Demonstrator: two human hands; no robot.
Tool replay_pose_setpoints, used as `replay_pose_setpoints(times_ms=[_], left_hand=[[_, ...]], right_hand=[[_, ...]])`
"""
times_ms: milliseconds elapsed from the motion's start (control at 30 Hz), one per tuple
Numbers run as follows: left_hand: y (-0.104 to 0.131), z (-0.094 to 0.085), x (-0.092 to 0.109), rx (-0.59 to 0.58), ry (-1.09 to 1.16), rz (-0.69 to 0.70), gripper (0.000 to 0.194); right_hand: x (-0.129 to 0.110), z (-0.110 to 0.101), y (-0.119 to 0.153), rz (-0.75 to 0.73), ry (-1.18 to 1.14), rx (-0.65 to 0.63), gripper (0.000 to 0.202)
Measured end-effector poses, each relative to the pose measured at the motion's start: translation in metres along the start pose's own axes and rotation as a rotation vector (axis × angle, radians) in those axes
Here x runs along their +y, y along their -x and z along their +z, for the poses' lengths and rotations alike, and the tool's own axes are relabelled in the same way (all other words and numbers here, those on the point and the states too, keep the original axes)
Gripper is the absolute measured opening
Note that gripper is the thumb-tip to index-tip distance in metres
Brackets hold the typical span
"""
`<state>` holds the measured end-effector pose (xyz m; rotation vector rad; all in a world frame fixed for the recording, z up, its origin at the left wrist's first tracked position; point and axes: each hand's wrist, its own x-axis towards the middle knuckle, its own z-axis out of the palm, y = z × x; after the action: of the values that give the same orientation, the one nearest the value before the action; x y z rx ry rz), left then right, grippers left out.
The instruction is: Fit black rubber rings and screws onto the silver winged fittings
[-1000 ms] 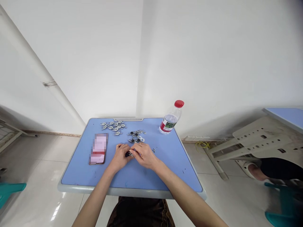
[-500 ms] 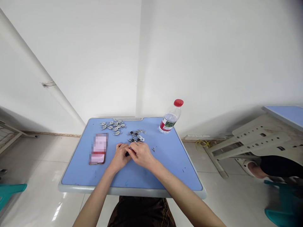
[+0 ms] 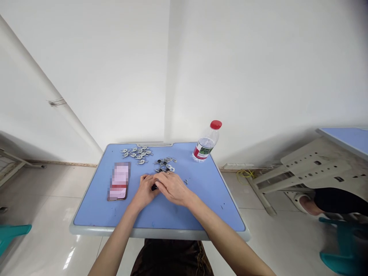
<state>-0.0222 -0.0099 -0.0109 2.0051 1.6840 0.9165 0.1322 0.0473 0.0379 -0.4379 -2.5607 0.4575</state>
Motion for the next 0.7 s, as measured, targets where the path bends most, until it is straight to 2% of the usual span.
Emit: replay_pose_setpoints(times_ms=[100, 300, 700], left_hand=[[0.000, 0.000, 0.000, -0.007, 0.003, 0.005, 0.006], [0.000, 0.001, -0.002, -0.001, -0.018, 0.002, 0.008], [0.000, 0.000, 0.003, 0.010, -0.037, 0.007, 0.005]], right_hand=[[-0.002, -0.008, -0.001, 0.011, -0.034, -0.049, 0.023], [0.005, -0.005, -0.002, -0.051, -0.167, -0.005, 0.020], [-0.002, 0.001, -0.002, 0.025, -0.168, 0.107, 0.016]])
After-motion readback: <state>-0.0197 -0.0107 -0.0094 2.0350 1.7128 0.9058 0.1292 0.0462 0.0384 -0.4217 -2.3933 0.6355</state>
